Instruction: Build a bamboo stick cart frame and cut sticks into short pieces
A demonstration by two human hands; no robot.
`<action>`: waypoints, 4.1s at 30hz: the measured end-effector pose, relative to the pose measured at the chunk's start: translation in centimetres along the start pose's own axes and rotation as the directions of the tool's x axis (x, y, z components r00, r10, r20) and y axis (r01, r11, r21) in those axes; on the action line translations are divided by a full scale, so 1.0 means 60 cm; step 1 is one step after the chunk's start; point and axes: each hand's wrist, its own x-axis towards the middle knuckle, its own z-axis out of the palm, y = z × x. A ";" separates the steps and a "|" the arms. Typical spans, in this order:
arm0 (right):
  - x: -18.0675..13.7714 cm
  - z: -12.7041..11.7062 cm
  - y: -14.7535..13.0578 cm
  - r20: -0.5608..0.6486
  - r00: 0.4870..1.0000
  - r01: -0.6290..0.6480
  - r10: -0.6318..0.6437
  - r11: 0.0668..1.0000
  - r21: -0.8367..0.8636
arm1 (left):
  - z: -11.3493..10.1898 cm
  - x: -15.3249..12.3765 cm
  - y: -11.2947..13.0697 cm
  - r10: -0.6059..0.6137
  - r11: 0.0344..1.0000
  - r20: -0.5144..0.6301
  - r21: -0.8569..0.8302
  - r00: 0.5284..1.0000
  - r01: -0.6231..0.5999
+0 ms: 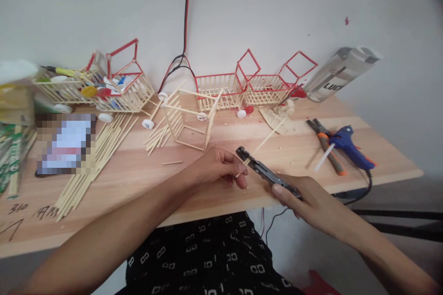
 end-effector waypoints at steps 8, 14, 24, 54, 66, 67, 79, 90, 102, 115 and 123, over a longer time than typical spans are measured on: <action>0.009 0.006 -0.010 -0.017 1.000 0.027 -0.027 1.000 0.002 | -0.001 0.002 -0.004 -0.007 1.000 -0.021 -0.012 1.000 0.007; 0.020 0.010 -0.007 -0.001 1.000 0.030 -0.030 0.999 -0.023 | 0.002 0.001 0.001 -0.049 0.999 -0.071 0.000 0.996 0.049; 0.025 0.013 -0.006 -0.053 0.996 0.065 -0.071 0.992 -0.108 | 0.003 -0.001 0.006 -0.043 0.999 -0.095 -0.011 0.995 0.042; 0.029 0.009 -0.015 -0.045 0.999 0.020 -0.024 0.996 -0.085 | 0.005 -0.002 0.004 -0.087 0.996 -0.154 0.000 0.984 0.088; 0.033 0.001 -0.028 0.029 1.000 0.010 -0.007 0.994 -0.108 | 0.003 0.000 0.002 -0.112 0.994 -0.156 0.000 0.981 0.114; 0.034 0.001 -0.027 0.023 1.000 0.014 -0.012 0.994 -0.112 | 0.003 -0.001 0.002 -0.114 0.993 -0.155 -0.005 0.981 0.114; 0.032 -0.003 -0.002 -0.044 0.999 -0.020 0.017 0.997 -0.070 | 0.003 0.002 -0.001 -0.116 0.992 -0.161 0.021 0.980 0.121; 0.070 -0.042 0.016 -0.338 0.901 -0.131 0.273 0.912 0.388 | 0.019 -0.007 -0.004 0.202 0.922 -0.224 0.372 0.953 -0.108; 0.193 -0.034 0.006 -0.592 0.795 0.505 0.130 0.399 0.766 | 0.040 -0.099 0.040 0.535 0.559 -0.183 0.808 0.825 -0.183; 0.197 0.001 0.022 -0.605 0.784 0.512 0.138 0.407 0.756 | -0.036 -0.202 0.169 0.522 0.590 -0.438 0.805 0.732 0.062; 0.187 0.016 0.017 -0.600 0.800 0.465 0.016 0.616 0.636 | -0.070 -0.126 0.261 0.312 0.660 -0.472 0.732 0.824 0.170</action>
